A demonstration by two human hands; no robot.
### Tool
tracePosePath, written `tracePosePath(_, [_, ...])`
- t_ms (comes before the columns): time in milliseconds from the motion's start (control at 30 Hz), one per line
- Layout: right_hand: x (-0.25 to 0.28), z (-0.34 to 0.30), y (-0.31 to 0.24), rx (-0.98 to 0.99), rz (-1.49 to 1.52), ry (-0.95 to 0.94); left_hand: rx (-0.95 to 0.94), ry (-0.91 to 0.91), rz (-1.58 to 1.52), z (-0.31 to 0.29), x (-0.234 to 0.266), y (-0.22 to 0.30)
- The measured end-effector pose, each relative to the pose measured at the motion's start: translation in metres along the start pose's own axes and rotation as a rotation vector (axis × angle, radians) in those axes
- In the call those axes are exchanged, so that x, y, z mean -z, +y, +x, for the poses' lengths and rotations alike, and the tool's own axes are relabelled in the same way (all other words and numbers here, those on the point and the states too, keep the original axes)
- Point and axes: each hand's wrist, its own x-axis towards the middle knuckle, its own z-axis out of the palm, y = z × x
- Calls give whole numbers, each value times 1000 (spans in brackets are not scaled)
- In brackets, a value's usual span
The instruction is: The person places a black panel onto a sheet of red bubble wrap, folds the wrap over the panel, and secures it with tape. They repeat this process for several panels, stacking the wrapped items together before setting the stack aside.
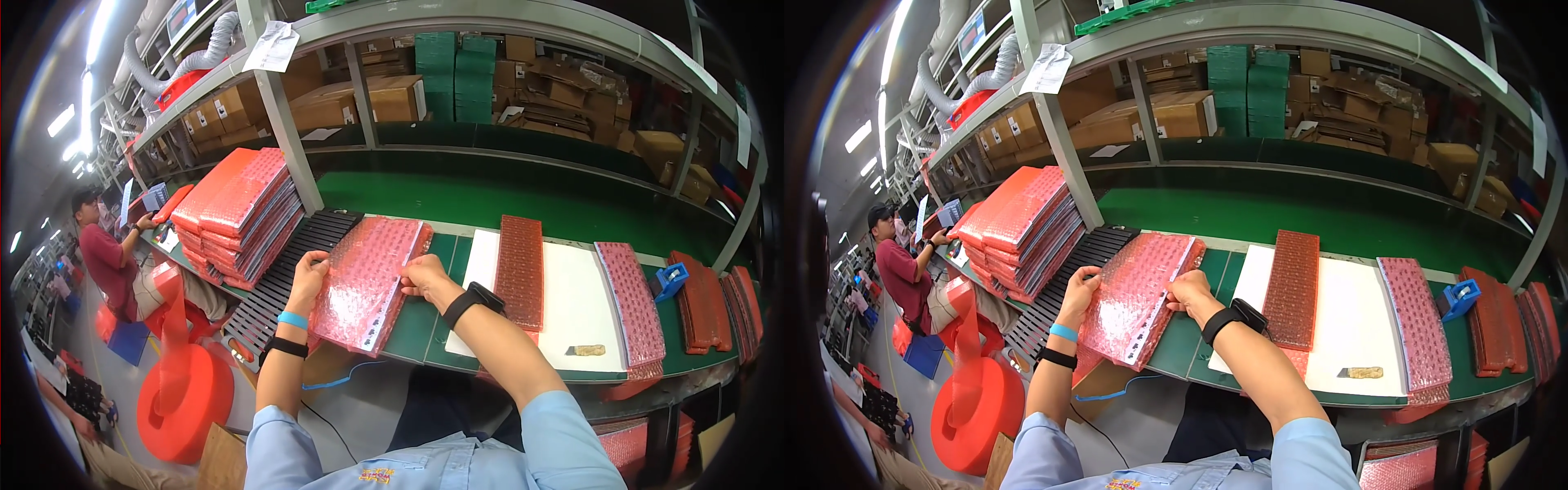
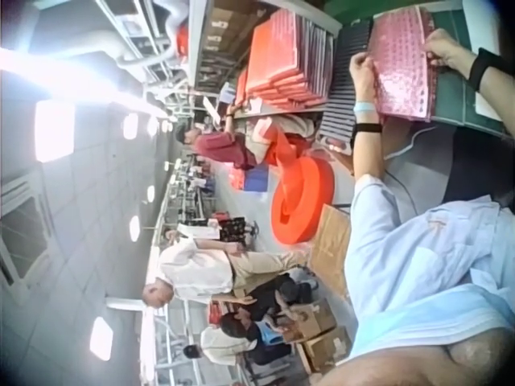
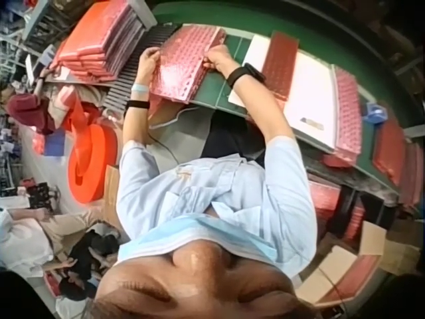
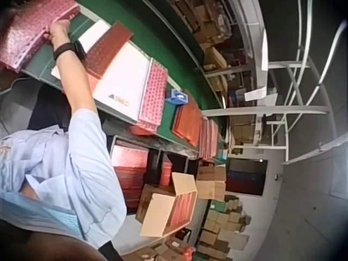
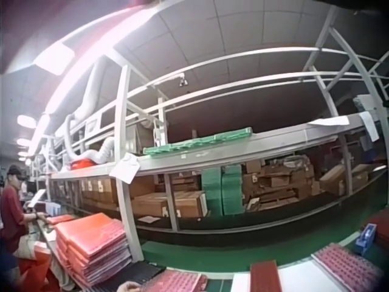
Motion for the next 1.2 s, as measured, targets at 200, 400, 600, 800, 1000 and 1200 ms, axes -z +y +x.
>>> tracePosePath(200, [13,-12,-4,-22,-14,-21,17,0,-60,5,7,-5])
tracePosePath(400, [37,-32,-17,-36,-11,-54,45,-34,-49,9,3,-7])
tracePosePath(600, [72,-48,-21,17,4,-51,-5,-12,31,9,3,-8])
tracePosePath(800, [119,-83,-32,66,-64,5,-912,265,785,-18,-7,19])
tracePosePath(1000, [180,-132,-28,109,64,-41,-259,-393,-9,-89,-83,82])
tracePosePath(1200, [206,-165,-10,141,130,-123,522,-952,-654,-157,-146,94])
